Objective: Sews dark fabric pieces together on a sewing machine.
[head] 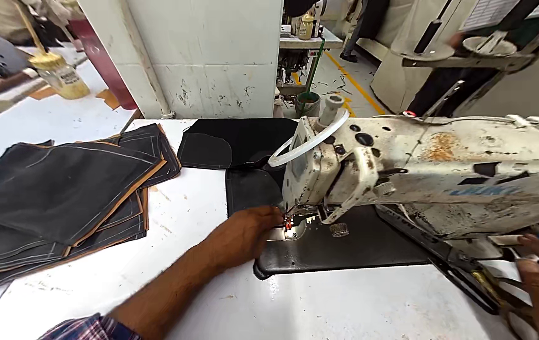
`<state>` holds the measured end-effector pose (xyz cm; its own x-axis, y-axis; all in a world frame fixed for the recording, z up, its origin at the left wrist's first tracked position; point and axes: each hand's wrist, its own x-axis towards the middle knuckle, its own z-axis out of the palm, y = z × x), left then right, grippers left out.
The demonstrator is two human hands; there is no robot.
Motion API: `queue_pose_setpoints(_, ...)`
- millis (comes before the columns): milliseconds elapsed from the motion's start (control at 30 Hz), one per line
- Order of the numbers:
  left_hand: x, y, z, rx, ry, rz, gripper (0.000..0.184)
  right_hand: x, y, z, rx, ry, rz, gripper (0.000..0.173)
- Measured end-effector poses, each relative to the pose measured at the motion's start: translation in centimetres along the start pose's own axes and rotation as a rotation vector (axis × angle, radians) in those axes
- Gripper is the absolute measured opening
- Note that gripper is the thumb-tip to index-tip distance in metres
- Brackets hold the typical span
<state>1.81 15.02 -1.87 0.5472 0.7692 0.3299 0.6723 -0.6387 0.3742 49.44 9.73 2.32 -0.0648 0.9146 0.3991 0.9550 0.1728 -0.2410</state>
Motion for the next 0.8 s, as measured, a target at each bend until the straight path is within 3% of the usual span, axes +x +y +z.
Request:
queue_pose_setpoints(100,1.8,-1.1,-0.5,0.101,-0.035,0.042,0.033,-1.7,-1.3,0.1,-0.011,0.007,-0.156,0.037)
queue_pose_setpoints(200,2.3,-2.2,-0.1,0.223,-0.097,0.019,0.053,-3.7,-2.6,3.0,-0.111,-0.129,-0.157,0.046)
queue_pose_setpoints(300,1.3,-2.2,0.7,0.318,-0.089,-0.109,0.065,-6.5,-4.5,5.8,-0.120,-0.205,-0.107,0.061)
queue_pose_setpoints(467,-0.6,-0.5,1.3,0.492,-0.040,-0.322,0.072,-7.5,-5.1,5.8,0.048,-0.054,-0.124,0.039)
queue_pose_setpoints(633,-3.2,2.9,1.3,0.599,-0.031,-0.488,0.076,-4.8,-4.3,5.5,0.057,-0.103,-0.034,0.039)
queue_pose_setpoints(800,-4.8,6.1,1.6,0.650,0.035,-0.606,0.074,-3.9,-14.6,5.5,0.256,-0.263,-0.183,0.031)
